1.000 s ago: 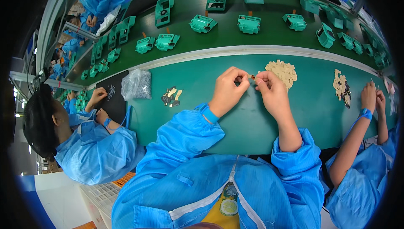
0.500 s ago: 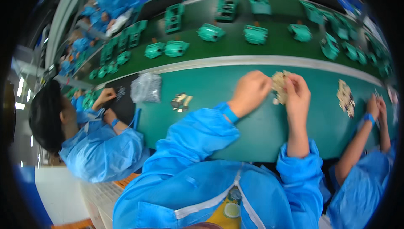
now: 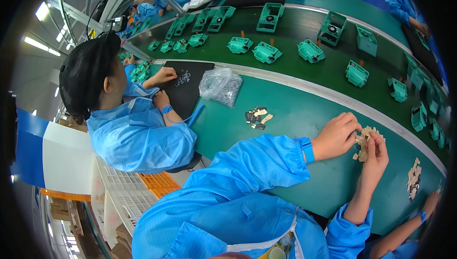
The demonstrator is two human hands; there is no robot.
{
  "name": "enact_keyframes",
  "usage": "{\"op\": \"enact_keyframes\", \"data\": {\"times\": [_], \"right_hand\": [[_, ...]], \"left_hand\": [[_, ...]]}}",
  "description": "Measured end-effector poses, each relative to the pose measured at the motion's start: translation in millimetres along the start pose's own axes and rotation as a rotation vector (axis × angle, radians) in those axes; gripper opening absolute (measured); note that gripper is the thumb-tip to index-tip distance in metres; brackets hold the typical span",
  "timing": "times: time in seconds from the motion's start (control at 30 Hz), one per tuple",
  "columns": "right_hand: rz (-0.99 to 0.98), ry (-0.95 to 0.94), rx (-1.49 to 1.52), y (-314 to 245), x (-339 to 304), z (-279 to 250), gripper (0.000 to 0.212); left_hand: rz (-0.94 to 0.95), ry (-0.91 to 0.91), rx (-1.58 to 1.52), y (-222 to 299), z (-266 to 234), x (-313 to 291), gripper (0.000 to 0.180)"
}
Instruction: The person assembles small electronic components by hand, inserting small black electronic components into green plastic housings on an assembly line.
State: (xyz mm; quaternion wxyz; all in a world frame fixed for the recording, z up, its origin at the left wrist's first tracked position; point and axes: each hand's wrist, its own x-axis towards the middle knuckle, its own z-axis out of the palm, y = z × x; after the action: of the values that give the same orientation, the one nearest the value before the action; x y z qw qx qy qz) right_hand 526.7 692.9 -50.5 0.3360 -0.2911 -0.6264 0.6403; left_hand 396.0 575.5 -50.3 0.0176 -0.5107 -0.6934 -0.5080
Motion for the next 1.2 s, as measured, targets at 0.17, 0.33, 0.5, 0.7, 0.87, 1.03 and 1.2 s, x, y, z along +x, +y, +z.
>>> {"op": "enact_keyframes", "data": {"times": [0.17,0.33,0.5,0.7,0.87,1.03,1.2], "right_hand": [[-0.056,-0.141,-0.036,-0.1,-2.3,2.1,0.020],[-0.059,-0.144,-0.018,-1.1,-2.1,1.8,0.011],[-0.079,-0.165,-0.056,-3.0,-1.9,0.2,0.009],[-0.068,-0.177,-0.093,-3.4,-1.9,-4.3,0.009],[-0.240,-0.059,-0.243,-12.1,-7.1,0.9,0.014],[-0.478,-0.037,-0.515,-29.3,-11.8,22.1,0.009],[-0.452,-0.002,-0.464,-22.6,-13.2,18.8,0.008]], "left_hand": [[-0.014,0.035,-0.160,9.9,-4.2,0.6,0.012],[-0.057,-0.032,-0.228,8.2,-3.2,-0.3,0.010],[-0.075,-0.001,-0.253,7.0,-2.1,-0.1,0.008],[-0.080,0.014,-0.228,6.8,4.2,0.9,0.008],[-0.002,0.098,-0.198,6.0,2.5,5.6,0.007],[-0.096,0.040,-0.168,1.4,-6.5,5.3,0.009],[-0.169,-0.057,-0.221,7.2,-8.9,5.1,0.011]]}}
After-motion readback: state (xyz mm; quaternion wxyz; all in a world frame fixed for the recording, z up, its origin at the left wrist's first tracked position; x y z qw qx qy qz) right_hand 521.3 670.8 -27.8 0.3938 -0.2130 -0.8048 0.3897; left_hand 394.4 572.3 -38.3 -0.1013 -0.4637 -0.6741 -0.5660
